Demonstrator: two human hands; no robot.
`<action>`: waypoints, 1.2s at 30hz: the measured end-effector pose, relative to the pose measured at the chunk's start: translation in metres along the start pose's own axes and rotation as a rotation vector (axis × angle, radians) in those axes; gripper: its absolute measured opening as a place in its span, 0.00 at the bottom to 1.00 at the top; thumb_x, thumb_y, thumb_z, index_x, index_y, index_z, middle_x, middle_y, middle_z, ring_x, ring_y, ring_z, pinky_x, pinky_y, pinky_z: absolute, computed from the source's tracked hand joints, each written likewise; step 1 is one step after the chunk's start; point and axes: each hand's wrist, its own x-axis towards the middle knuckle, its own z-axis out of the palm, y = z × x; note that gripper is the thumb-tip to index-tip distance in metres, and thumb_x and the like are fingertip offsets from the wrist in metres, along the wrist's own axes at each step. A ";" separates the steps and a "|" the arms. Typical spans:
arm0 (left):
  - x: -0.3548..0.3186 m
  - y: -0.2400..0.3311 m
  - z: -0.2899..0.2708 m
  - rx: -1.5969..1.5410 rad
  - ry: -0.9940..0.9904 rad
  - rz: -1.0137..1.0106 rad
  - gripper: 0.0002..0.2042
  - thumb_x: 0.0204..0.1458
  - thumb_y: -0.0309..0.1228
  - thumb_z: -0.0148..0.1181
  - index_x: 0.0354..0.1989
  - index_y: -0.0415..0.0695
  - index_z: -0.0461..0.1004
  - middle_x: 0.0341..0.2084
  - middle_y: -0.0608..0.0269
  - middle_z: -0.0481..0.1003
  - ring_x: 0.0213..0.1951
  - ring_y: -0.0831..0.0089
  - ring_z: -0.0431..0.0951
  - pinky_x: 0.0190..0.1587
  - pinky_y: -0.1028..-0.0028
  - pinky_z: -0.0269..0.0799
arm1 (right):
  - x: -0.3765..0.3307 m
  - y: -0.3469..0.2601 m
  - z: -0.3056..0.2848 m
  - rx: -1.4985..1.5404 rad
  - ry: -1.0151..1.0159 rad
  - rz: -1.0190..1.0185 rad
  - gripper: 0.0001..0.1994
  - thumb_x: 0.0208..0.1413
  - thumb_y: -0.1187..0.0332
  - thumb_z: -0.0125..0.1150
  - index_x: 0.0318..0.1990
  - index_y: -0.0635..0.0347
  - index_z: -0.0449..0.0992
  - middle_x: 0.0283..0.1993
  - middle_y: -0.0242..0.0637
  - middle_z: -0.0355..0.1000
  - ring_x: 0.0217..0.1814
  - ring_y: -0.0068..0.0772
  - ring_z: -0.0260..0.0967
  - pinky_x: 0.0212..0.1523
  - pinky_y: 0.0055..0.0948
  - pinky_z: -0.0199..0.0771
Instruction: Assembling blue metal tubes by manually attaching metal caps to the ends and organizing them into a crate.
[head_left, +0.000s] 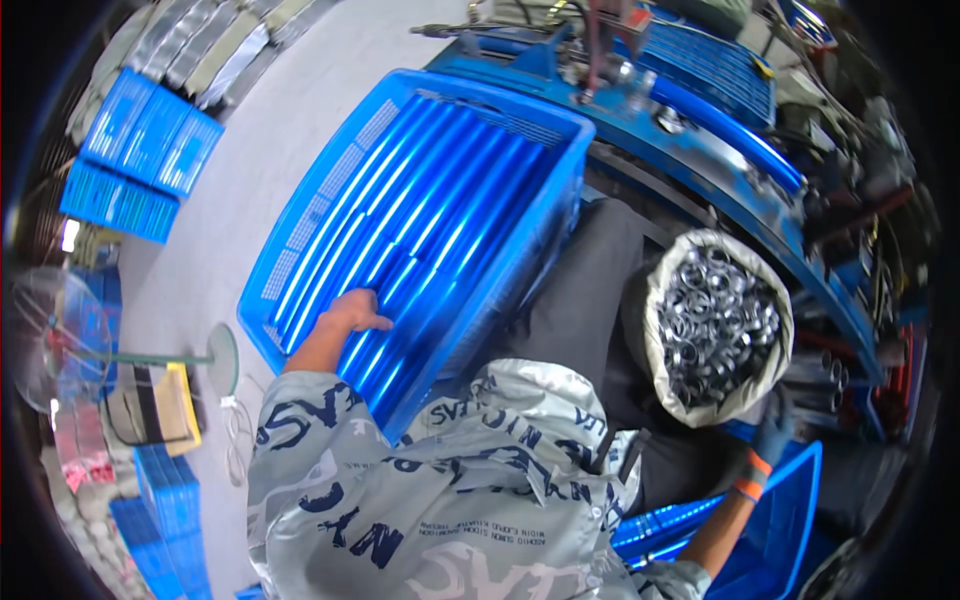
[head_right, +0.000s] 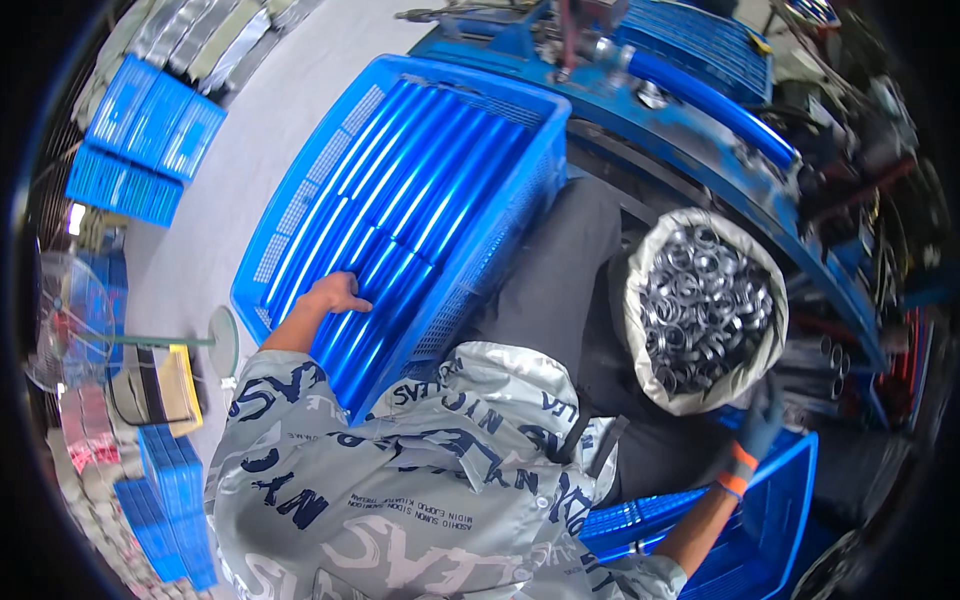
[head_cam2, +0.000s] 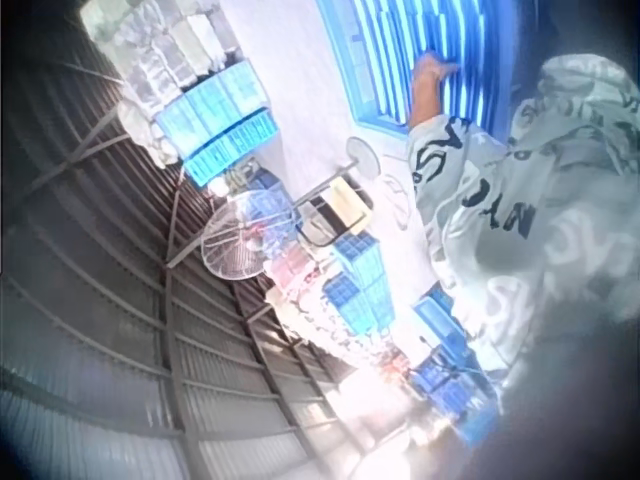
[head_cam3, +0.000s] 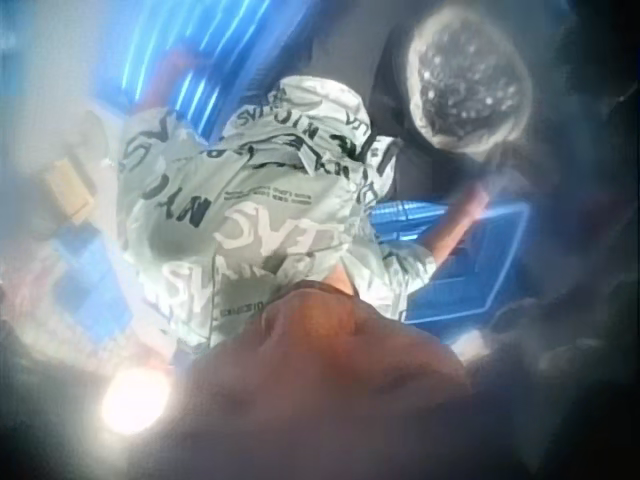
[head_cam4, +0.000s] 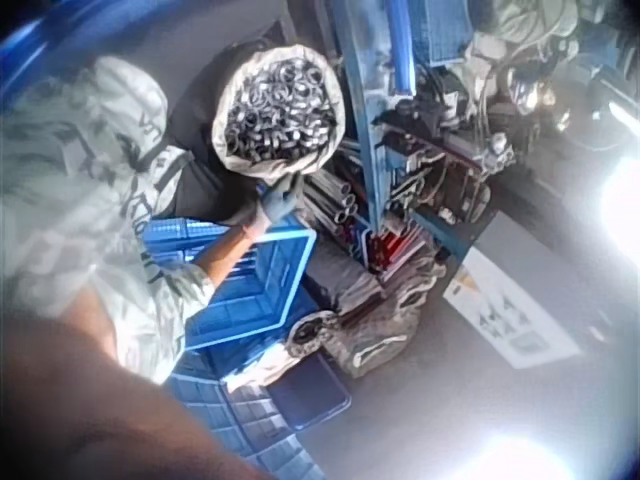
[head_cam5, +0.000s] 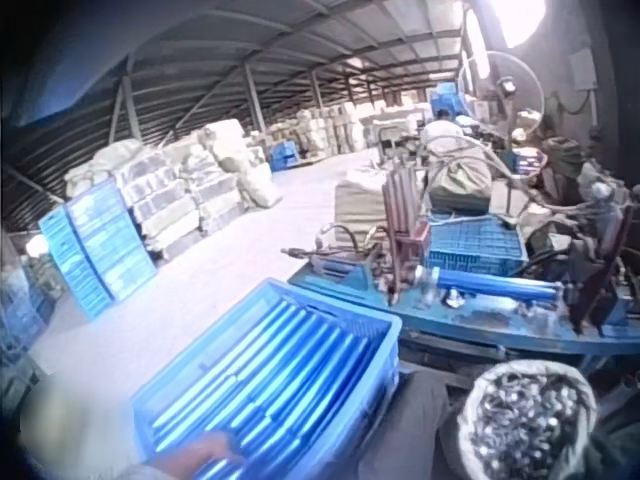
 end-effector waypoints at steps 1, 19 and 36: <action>0.006 -0.003 -0.016 -0.010 0.013 -0.011 0.36 0.48 0.66 0.82 0.52 0.45 0.90 0.51 0.45 0.89 0.56 0.44 0.89 0.60 0.49 0.84 | 0.019 -0.011 0.057 -0.048 -0.169 -0.032 0.24 0.78 0.65 0.67 0.76 0.66 0.79 0.75 0.49 0.80 0.76 0.45 0.78 0.77 0.38 0.74; 0.090 -0.151 -0.032 -0.333 0.289 -0.526 0.47 0.46 0.39 0.79 0.80 0.43 0.73 0.71 0.42 0.81 0.73 0.48 0.81 0.77 0.55 0.76 | 0.031 -0.051 0.222 -0.927 -0.189 -0.170 0.24 0.56 0.50 0.77 0.61 0.40 0.85 0.69 0.38 0.81 0.80 0.55 0.71 0.71 0.64 0.75; -0.011 0.334 -0.225 -0.315 0.656 0.993 0.32 0.51 0.28 0.77 0.69 0.44 0.79 0.59 0.44 0.86 0.59 0.42 0.89 0.63 0.54 0.85 | -0.016 -0.139 0.203 1.142 0.029 0.455 0.20 0.74 0.61 0.75 0.67 0.56 0.84 0.60 0.37 0.85 0.59 0.36 0.85 0.62 0.45 0.89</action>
